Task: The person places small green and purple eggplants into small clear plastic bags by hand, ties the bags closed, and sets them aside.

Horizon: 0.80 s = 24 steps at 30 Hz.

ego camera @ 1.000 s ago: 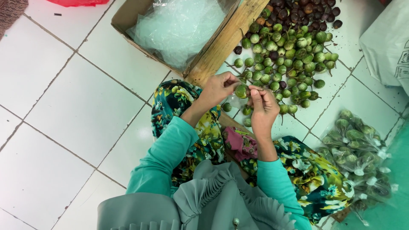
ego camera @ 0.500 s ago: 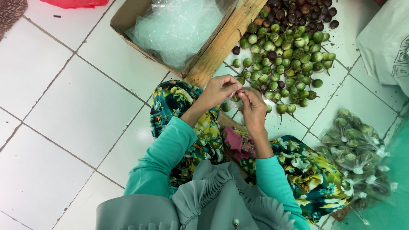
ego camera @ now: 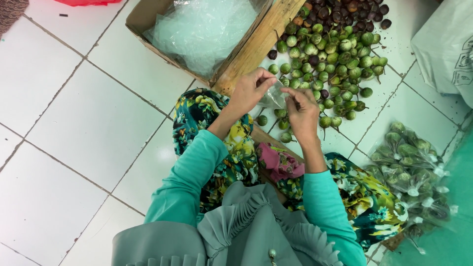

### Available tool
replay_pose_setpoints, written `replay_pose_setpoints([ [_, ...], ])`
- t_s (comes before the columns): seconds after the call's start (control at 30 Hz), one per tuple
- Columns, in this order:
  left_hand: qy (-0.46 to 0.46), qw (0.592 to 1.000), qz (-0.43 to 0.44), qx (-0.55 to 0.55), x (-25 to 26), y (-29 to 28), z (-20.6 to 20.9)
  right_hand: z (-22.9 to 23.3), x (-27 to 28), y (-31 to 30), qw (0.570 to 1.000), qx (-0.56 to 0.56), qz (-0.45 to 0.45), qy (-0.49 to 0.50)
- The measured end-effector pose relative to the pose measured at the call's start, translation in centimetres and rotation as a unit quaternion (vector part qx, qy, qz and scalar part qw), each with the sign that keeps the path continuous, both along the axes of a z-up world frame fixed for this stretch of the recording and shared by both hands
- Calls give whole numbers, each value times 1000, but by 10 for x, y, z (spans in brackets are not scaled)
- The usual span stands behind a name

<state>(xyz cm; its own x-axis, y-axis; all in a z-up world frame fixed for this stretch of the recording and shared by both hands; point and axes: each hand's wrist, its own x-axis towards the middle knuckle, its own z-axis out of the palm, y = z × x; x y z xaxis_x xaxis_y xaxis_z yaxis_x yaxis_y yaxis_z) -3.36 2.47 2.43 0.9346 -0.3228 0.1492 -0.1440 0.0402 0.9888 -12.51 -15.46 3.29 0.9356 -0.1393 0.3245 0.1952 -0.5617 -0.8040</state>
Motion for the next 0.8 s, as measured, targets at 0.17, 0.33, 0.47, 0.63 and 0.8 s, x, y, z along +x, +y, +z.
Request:
replay_pose_setpoints([
  [0.17,-95,994,-10,59,28,-1,39,40,5,7,991,114,59,28],
  [0.33,-132,974,-122,140,57,14,59,67,-10,16,937,281,128,165],
  [0.47,-179,956,-85,215,72,35,50,40,-43,-8,961,169,87,201],
  [0.63,-98,968,-40,226,61,50,70,-18,-114,-18,916,-17,172,363],
  [0.8,-185,967,34,170,35,27,91,-57,-148,-14,879,-93,242,400],
])
